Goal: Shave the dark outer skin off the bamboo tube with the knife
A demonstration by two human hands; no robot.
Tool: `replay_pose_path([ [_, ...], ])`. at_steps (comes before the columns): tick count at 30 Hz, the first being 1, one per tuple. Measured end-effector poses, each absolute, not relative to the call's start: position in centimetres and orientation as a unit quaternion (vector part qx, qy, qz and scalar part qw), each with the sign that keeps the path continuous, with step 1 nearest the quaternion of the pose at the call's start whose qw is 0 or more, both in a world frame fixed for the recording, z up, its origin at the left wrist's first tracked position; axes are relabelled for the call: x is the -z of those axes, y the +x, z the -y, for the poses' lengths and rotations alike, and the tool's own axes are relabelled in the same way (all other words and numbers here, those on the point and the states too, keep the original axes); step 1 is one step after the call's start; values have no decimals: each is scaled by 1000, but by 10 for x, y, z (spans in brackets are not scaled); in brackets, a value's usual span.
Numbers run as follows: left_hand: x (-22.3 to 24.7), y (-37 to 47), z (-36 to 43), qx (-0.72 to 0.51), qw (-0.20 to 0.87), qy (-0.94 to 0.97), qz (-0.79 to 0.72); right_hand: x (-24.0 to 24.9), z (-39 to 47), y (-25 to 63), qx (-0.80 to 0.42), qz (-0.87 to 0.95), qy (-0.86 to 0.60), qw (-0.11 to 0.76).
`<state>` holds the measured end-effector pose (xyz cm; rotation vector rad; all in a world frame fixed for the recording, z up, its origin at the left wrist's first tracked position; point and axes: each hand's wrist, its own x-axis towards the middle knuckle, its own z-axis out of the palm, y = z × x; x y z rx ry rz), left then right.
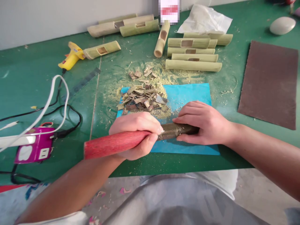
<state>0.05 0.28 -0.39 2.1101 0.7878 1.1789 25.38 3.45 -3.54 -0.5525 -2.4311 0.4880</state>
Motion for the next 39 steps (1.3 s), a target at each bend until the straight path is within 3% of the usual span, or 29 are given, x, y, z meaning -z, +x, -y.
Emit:
replay_pose_path([
  [39, 7, -7, -10, -440, 318, 800, -256, 34, -35, 257, -186, 917, -208, 285],
])
